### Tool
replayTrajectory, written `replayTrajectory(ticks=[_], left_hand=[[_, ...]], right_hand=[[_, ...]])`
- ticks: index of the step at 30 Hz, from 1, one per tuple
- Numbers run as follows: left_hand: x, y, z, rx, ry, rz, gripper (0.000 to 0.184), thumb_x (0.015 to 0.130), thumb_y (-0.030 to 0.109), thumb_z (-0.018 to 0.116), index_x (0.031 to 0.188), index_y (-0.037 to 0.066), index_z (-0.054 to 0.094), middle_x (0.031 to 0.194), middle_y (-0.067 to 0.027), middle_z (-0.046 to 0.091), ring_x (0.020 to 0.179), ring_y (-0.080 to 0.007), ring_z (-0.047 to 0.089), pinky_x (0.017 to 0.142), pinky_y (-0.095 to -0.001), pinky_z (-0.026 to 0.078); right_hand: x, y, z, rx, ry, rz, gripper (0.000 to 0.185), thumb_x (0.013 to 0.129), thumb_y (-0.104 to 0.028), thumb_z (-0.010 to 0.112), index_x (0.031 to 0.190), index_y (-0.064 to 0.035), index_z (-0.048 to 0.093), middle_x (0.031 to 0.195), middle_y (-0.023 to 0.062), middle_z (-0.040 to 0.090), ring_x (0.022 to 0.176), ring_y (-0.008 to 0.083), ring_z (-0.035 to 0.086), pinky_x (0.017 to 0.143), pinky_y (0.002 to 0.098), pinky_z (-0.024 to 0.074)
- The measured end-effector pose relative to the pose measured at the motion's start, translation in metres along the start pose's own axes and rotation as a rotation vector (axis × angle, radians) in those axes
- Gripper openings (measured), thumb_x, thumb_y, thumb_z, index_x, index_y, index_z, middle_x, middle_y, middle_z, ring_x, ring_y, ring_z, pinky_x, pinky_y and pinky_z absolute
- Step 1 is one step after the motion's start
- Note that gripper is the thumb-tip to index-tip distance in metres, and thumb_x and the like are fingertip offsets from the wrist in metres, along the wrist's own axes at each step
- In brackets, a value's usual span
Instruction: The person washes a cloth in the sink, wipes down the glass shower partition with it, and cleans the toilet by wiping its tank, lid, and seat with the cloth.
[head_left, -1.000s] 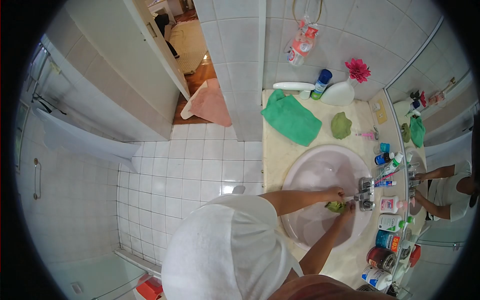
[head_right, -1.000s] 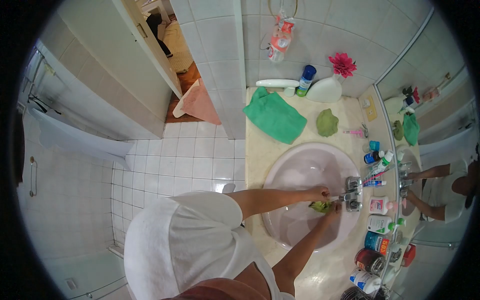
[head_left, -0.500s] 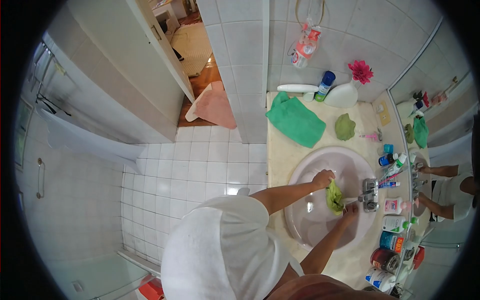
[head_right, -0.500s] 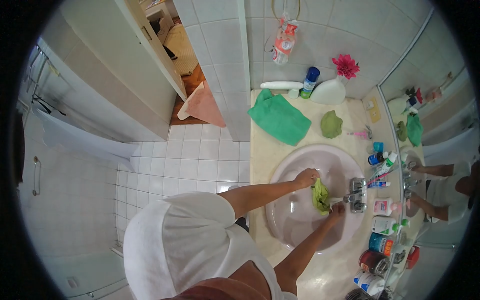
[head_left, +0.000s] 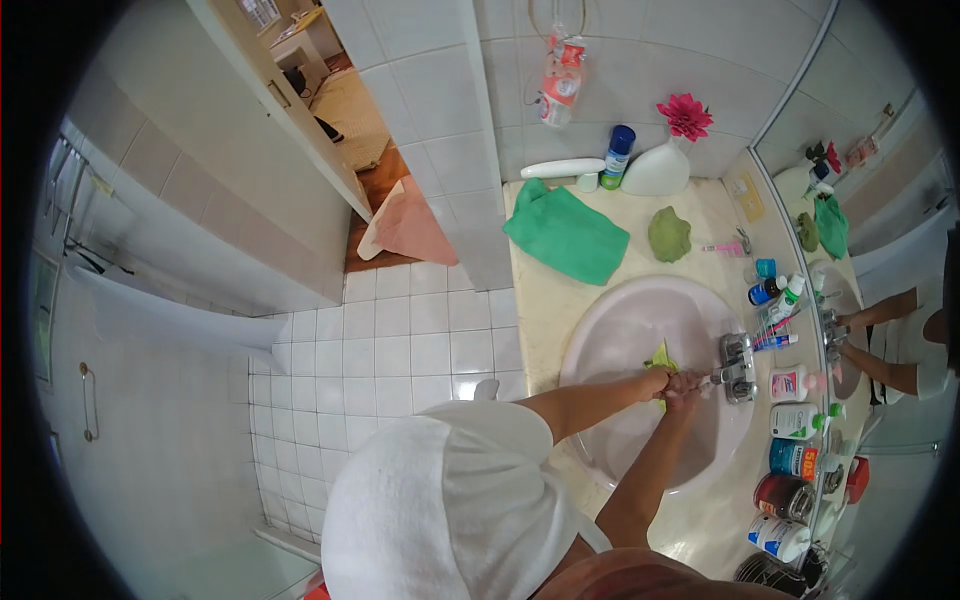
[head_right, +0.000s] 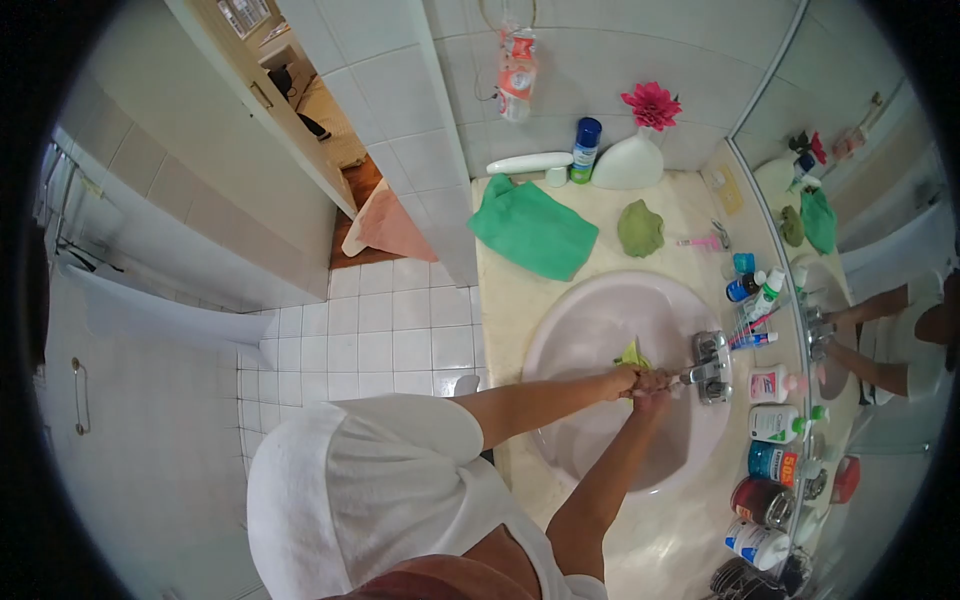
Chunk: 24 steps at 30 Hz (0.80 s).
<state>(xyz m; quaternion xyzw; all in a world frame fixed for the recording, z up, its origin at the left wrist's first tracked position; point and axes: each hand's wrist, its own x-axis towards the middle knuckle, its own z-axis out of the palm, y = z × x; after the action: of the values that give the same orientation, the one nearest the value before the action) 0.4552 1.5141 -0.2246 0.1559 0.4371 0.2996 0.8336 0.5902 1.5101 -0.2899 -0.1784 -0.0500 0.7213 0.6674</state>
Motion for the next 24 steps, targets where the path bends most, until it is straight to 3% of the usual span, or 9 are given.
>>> replayTrajectory(ticks=[1, 4, 7, 10, 13, 16, 21, 23, 24], left_hand=[[0.012, -0.005, -0.002, 0.008, 0.035, 0.003, 0.027, 0.089, 0.006, 0.043, 0.111, 0.007, 0.058, 0.086, -0.0046, 0.06, 0.062, -0.0149, 0.056, 0.057, -0.0294, 0.05], [0.053, -0.033, -0.027, -0.045, -0.266, 0.048, 0.024, 0.089, 0.011, 0.047, 0.109, 0.006, 0.059, 0.085, -0.0056, 0.062, 0.065, -0.0137, 0.057, 0.059, -0.0298, 0.051], [0.072, -0.031, -0.027, 0.733, -0.968, 0.604, 0.024, 0.089, 0.017, 0.052, 0.109, 0.005, 0.06, 0.082, -0.0072, 0.062, 0.068, -0.0151, 0.06, 0.057, -0.029, 0.05], [0.02, 0.007, 0.038, 0.19, -0.333, -0.107, 0.017, 0.087, 0.006, 0.048, 0.083, 0.001, 0.063, 0.08, -0.0107, 0.064, 0.061, -0.0171, 0.061, 0.05, -0.0271, 0.048], [0.03, 0.006, 0.056, 0.091, -0.33, -0.069, 0.014, 0.086, 0.005, 0.051, 0.076, 0.002, 0.059, 0.071, -0.009, 0.061, 0.057, -0.0166, 0.058, 0.051, -0.0306, 0.05], [0.049, -0.002, 0.055, 0.095, -0.238, 0.013, 0.013, 0.09, 0.017, 0.054, 0.082, 0.006, 0.054, 0.068, -0.0079, 0.055, 0.059, -0.0167, 0.056, 0.053, -0.0312, 0.048], [0.038, -0.005, 0.054, -0.083, -0.286, 0.055, 0.006, 0.081, 0.005, 0.059, 0.08, 0.003, 0.054, 0.06, -0.009, 0.051, 0.046, -0.0194, 0.05, 0.044, -0.0348, 0.049], [0.017, 0.008, 0.052, 0.083, -0.301, 0.131, 0.009, 0.08, 0.007, 0.061, 0.084, 0.006, 0.053, 0.068, -0.008, 0.051, 0.051, -0.0188, 0.05, 0.048, -0.0345, 0.048], [-0.009, 0.028, 0.05, 0.237, -0.333, 0.183, 0.012, 0.08, 0.011, 0.062, 0.084, 0.009, 0.051, 0.073, -0.0062, 0.05, 0.057, -0.0175, 0.05, 0.052, -0.0336, 0.047]], right_hand=[[-0.008, 0.006, 0.026, 0.041, 0.018, -0.043, 0.026, 0.092, -0.029, 0.047, 0.092, -0.0063, 0.061, 0.065, 0.0018, 0.047, 0.051, 0.011, 0.038, 0.047, 0.0272, 0.0364], [-0.049, 0.002, 0.109, -0.579, 0.102, 0.11, 0.021, 0.093, -0.023, 0.049, 0.094, -0.0056, 0.061, 0.069, 0.0011, 0.052, 0.053, 0.0108, 0.044, 0.051, 0.026, 0.0411], [-0.097, 0.013, 0.186, -0.961, 0.134, 0.146, 0.015, 0.092, -0.016, 0.052, 0.097, -0.0046, 0.061, 0.074, 0.0021, 0.056, 0.056, 0.0117, 0.049, 0.057, 0.0243, 0.0442], [-0.12, 0.001, 0.15, -0.893, 0.146, 0.144, 0.018, 0.091, -0.017, 0.053, 0.105, -0.0062, 0.059, 0.087, 0.0025, 0.062, 0.069, 0.0117, 0.057, 0.062, 0.0227, 0.0451], [-0.132, 0.0, 0.093, -1.144, 0.539, -0.076, 0.027, 0.088, -0.019, 0.058, 0.112, -0.0063, 0.057, 0.097, 0.0011, 0.061, 0.081, 0.0116, 0.059, 0.064, 0.0248, 0.0461], [-0.132, -0.002, 0.054, -1.218, 0.619, -0.139, 0.042, 0.086, -0.02, 0.06, 0.125, -0.0081, 0.05, 0.111, 0.0021, 0.056, 0.096, 0.0156, 0.055, 0.072, 0.0323, 0.0481], [-0.07, 0.025, 0.008, -1.384, 0.64, -0.043, 0.062, 0.085, -0.026, 0.063, 0.138, -0.0146, 0.033, 0.123, 0.0054, 0.046, 0.112, 0.0216, 0.045, 0.089, 0.0422, 0.0423], [-0.015, 0.034, -0.14, -1.24, 0.164, -0.6, 0.058, 0.086, -0.027, 0.06, 0.137, -0.0162, 0.033, 0.125, 0.0058, 0.044, 0.114, 0.0205, 0.045, 0.089, 0.0389, 0.0435], [-0.008, 0.034, -0.135, -0.674, 0.041, -0.436, 0.051, 0.087, -0.026, 0.058, 0.133, -0.0141, 0.038, 0.121, 0.0062, 0.047, 0.111, 0.0204, 0.047, 0.087, 0.0382, 0.0449]])
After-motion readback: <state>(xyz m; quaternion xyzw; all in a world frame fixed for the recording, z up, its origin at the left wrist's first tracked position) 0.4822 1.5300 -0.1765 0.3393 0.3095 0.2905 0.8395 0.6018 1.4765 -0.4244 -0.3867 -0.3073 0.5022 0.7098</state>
